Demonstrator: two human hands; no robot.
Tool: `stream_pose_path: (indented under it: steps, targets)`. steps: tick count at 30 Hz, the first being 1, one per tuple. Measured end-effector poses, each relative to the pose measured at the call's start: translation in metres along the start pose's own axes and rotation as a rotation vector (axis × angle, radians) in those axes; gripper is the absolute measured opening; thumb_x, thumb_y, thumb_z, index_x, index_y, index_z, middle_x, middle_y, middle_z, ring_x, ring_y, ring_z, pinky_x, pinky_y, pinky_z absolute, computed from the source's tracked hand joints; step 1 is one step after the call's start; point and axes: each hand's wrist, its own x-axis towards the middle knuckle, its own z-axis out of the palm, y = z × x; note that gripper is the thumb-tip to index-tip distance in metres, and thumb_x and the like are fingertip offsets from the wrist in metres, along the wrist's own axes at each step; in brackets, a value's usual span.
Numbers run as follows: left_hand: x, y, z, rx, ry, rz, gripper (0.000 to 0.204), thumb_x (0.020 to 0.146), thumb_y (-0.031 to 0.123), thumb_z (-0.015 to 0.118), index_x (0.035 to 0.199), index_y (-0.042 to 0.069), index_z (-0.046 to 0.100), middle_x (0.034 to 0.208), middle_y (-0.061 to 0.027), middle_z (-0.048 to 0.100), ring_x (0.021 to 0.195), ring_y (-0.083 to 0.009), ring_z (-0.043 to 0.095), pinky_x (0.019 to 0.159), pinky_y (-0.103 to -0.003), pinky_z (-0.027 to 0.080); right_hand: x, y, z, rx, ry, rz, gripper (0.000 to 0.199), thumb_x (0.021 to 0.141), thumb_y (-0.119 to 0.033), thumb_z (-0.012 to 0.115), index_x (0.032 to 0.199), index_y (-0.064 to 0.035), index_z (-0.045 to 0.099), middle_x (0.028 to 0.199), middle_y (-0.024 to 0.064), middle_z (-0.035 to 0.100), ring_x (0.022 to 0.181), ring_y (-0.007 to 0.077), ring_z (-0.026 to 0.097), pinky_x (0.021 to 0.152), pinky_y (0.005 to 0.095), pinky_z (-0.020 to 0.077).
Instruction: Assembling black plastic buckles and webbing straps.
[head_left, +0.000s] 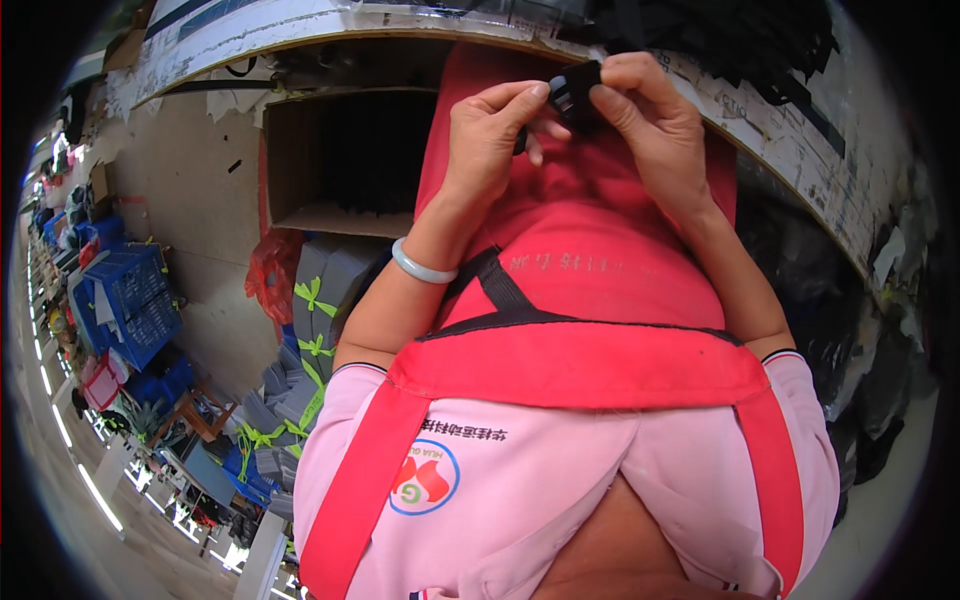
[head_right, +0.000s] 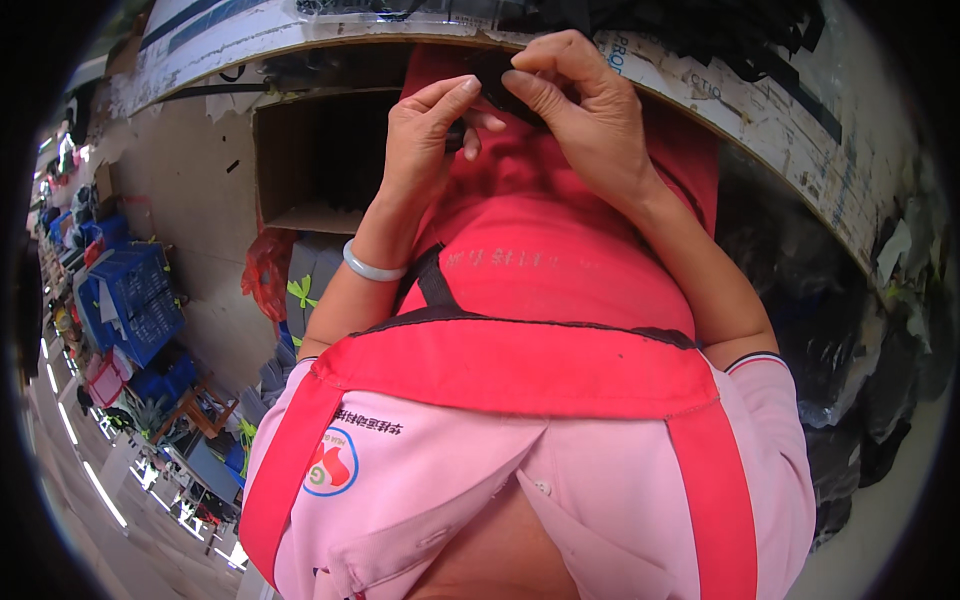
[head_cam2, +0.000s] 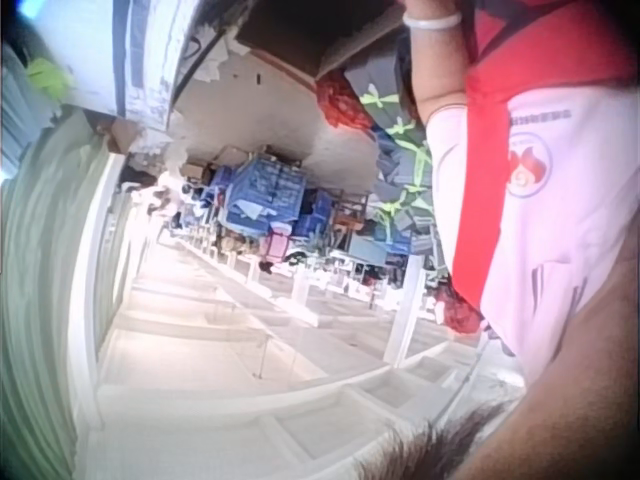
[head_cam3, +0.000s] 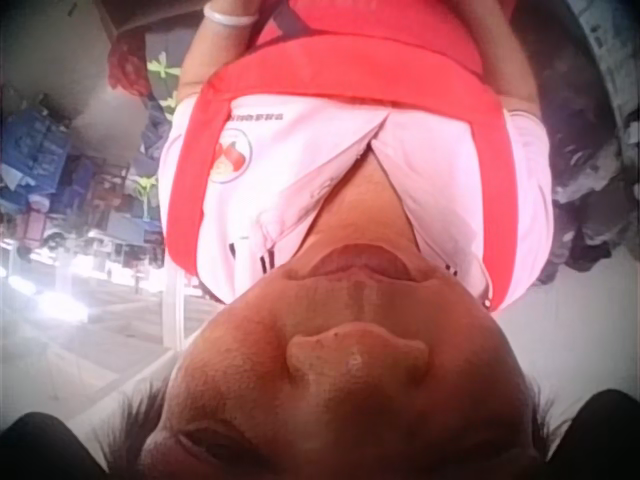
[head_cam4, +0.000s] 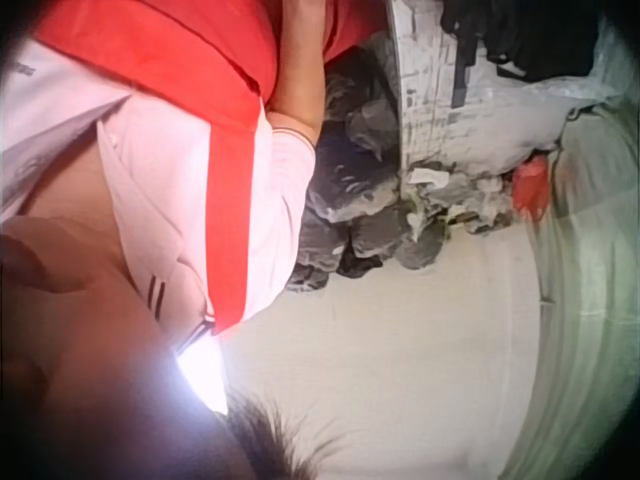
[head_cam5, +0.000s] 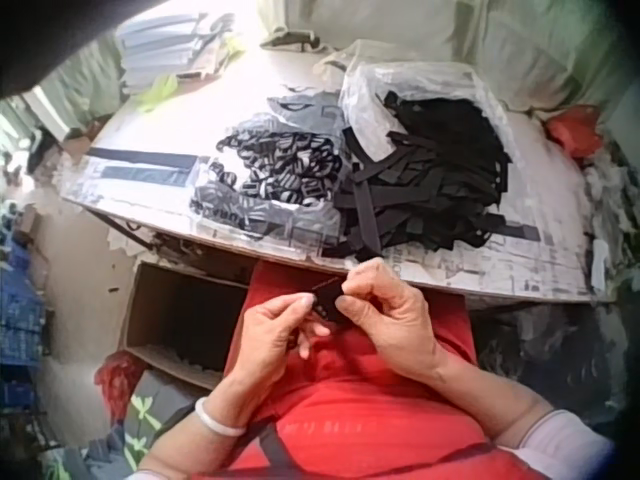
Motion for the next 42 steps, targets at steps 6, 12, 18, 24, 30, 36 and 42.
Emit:
stream_pose_path:
  steps: [6,12,18,24,30,36,42]
  targets:
    - [-0.007,-0.004,0.011,-0.004,-0.050,-0.133,0.026,0.091,0.013,0.064,0.109,-0.006,0.062,0.082,-0.0118,0.068,0.063,-0.0183,0.068,0.048,-0.022,0.049,0.001,0.000,0.000,0.081,-0.004,0.195,0.010,0.091,-0.011,0.065,0.098,-0.0037,0.064,0.081,-0.0040,0.057,0.078,0.0032,0.053,0.068,0.0183,0.0431]
    - [-0.004,-0.014,0.003,-0.046,0.006,-0.026,0.024,0.089,0.009,0.066,0.108,-0.006,0.065,0.089,-0.0120,0.070,0.067,-0.0174,0.068,0.048,-0.023,0.050,-0.004,-0.008,-0.003,0.061,-0.038,0.258,0.012,0.093,-0.015,0.063,0.095,-0.0034,0.064,0.077,-0.0051,0.055,0.071,0.0027,0.049,0.064,0.0187,0.0418]
    - [-0.005,-0.009,-0.001,0.057,0.049,0.100,0.021,0.090,0.009,0.065,0.107,-0.003,0.067,0.091,-0.0089,0.069,0.059,-0.0108,0.059,0.048,-0.021,0.046,-0.004,-0.013,-0.011,-0.220,-0.276,0.496,0.021,0.088,-0.022,0.064,0.078,-0.0037,0.063,0.061,-0.0049,0.049,0.060,0.0027,0.044,0.054,0.0192,0.0357]
    - [-0.010,-0.010,0.003,0.118,0.060,0.219,0.021,0.086,0.005,0.069,0.105,-0.003,0.068,0.085,-0.0072,0.069,0.053,-0.0097,0.058,0.047,-0.020,0.046,-0.006,-0.008,-0.006,-0.030,-0.197,0.629,0.020,0.090,-0.022,0.064,0.080,-0.0046,0.063,0.067,-0.0010,0.056,0.055,0.0043,0.049,0.045,0.0205,0.0379]
    - [-0.012,-0.013,0.000,-0.149,0.043,0.042,0.023,0.084,0.000,0.069,0.108,-0.002,0.067,0.085,-0.0066,0.068,0.057,-0.0106,0.059,0.051,-0.020,0.047,-0.014,0.009,0.011,0.107,-0.060,0.481,0.012,0.093,-0.015,0.062,0.093,-0.0025,0.061,0.078,0.0010,0.060,0.059,0.0051,0.056,0.050,0.0207,0.0501]
    - [-0.015,-0.017,-0.007,0.073,-0.048,0.126,0.023,0.086,-0.001,0.067,0.109,-0.002,0.066,0.092,-0.0070,0.066,0.061,-0.0115,0.058,0.053,-0.021,0.046,-0.013,0.016,-0.009,0.009,-0.174,0.328,0.030,0.090,-0.007,0.060,0.120,-0.0054,0.054,0.101,0.0047,0.063,0.086,0.0126,0.063,0.080,0.0253,0.0526]
    - [-0.022,-0.005,0.002,0.097,-0.145,0.171,0.015,0.086,-0.003,0.064,0.101,-0.004,0.066,0.084,-0.0050,0.064,0.059,-0.0091,0.058,0.052,-0.020,0.047,-0.009,0.041,-0.017,-0.283,-0.394,0.140,0.031,0.083,-0.001,0.054,0.113,-0.0071,0.057,0.105,0.0126,0.060,0.102,0.0252,0.057,0.090,0.0353,0.0435]
